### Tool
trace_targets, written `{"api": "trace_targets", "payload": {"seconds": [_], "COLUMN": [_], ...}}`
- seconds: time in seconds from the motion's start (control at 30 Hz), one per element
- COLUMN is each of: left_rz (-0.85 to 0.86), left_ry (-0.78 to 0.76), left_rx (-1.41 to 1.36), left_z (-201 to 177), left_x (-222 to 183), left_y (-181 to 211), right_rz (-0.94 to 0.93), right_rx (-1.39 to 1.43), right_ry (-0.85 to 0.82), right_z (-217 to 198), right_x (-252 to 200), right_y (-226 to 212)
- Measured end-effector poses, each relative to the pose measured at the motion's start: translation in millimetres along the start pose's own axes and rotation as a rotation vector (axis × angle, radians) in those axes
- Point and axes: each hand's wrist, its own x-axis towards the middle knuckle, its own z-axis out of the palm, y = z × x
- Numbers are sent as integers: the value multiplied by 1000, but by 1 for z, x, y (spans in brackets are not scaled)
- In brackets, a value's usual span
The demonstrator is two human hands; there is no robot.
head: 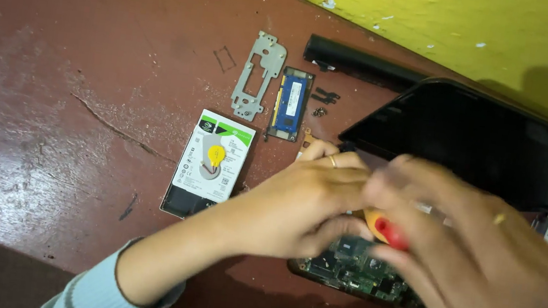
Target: Installing a motherboard into a laptop chassis, connecting internal cables, and securing it with screws.
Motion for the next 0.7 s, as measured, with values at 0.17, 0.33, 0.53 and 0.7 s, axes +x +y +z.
{"api": "trace_targets", "payload": {"seconds": [0.17,0.33,0.53,0.7], "left_rz": [34,-23,-4,-6], "left_ry": [-185,133,-75,-48], "left_rx": [-232,-158,-243,-232], "left_z": [0,14,-4,6], "left_x": [-5,-2,-7,-9], "left_y": [-18,-24,-32,-33], "right_rz": [-257,-24,-85,76], "right_rx": [432,-35,528,233], "right_ry": [137,333,1,83], "right_z": [1,30,-1,7], "right_x": [7,10,7,5], "right_y": [6,4,10,1]}}
